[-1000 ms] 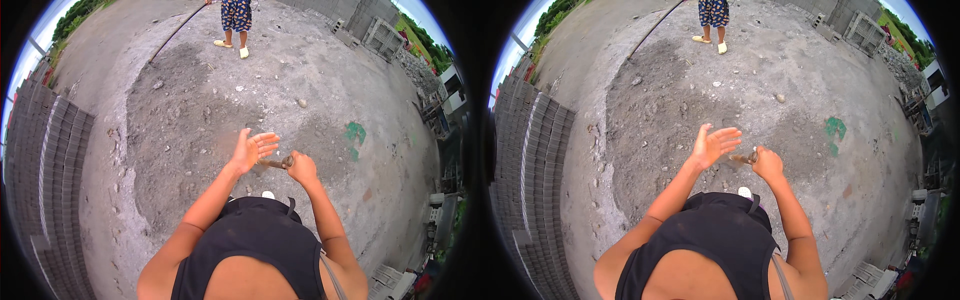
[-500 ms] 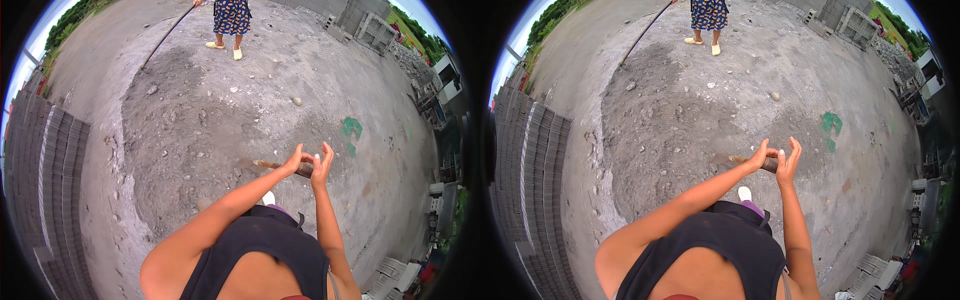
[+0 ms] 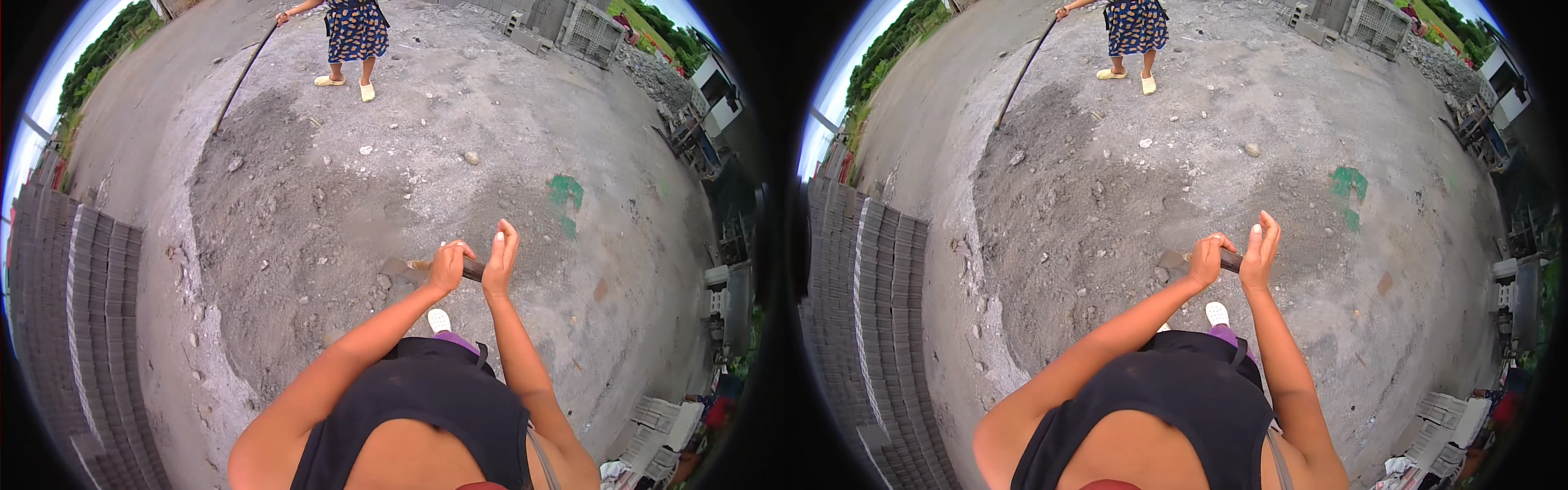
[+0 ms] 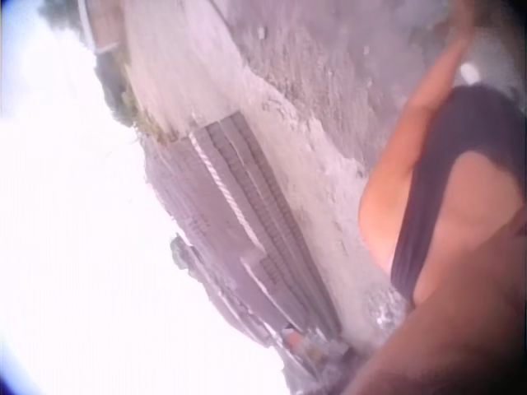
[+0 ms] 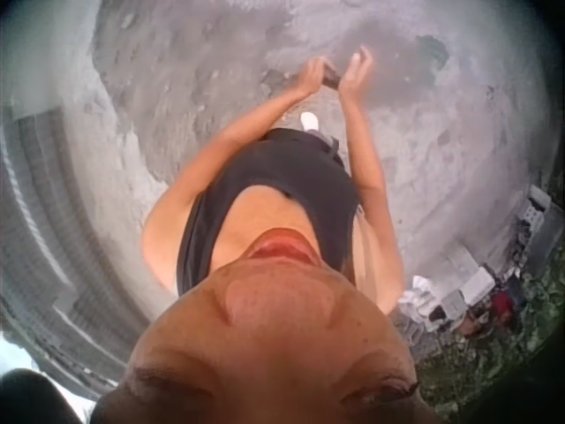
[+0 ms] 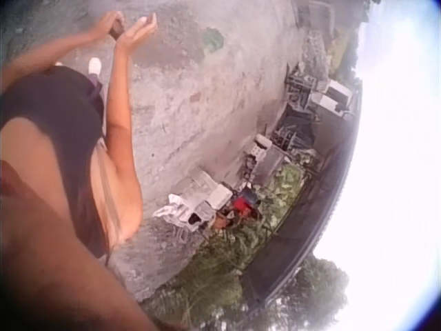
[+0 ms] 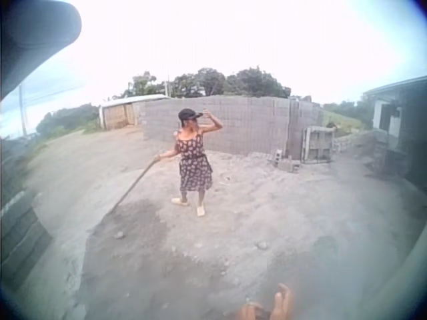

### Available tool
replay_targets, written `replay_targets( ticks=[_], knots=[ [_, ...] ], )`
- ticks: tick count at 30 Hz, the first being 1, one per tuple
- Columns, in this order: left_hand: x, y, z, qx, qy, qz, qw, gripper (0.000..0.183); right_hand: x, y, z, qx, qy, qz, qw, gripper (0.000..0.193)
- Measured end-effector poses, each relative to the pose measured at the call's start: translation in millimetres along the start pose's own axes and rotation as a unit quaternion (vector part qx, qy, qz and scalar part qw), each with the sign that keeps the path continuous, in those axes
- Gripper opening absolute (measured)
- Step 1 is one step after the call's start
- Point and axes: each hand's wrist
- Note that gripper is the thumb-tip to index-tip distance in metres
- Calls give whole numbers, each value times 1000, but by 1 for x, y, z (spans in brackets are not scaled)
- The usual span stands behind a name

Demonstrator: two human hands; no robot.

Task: Shoveling and moving gravel in an outdoor area using a shovel.

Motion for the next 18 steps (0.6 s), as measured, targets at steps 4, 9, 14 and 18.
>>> replay_targets(
  ticks=[4,9,14,18],
  knots=[
    [12,-1,12,18,-46,-15,999,48,8,3,-8,8,22,-8,1000,30],
    [40,5,44,-7,10,41,999,50,10,9,-42,40,12,46,998,21],
    [56,-7,61,-38,92,59,993,53,15,1,-49,80,-108,9,991,23],
    [47,-10,54,-19,85,66,994,54,-11,8,-5,-65,-460,-189,865,24]
  ],
)
Point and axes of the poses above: each hand's wrist, its own y-axis away from the middle knuckle, its own z-axis out of the back of the hand, x = y × z, and after that the axes turned 7 degrees about x, right-handed
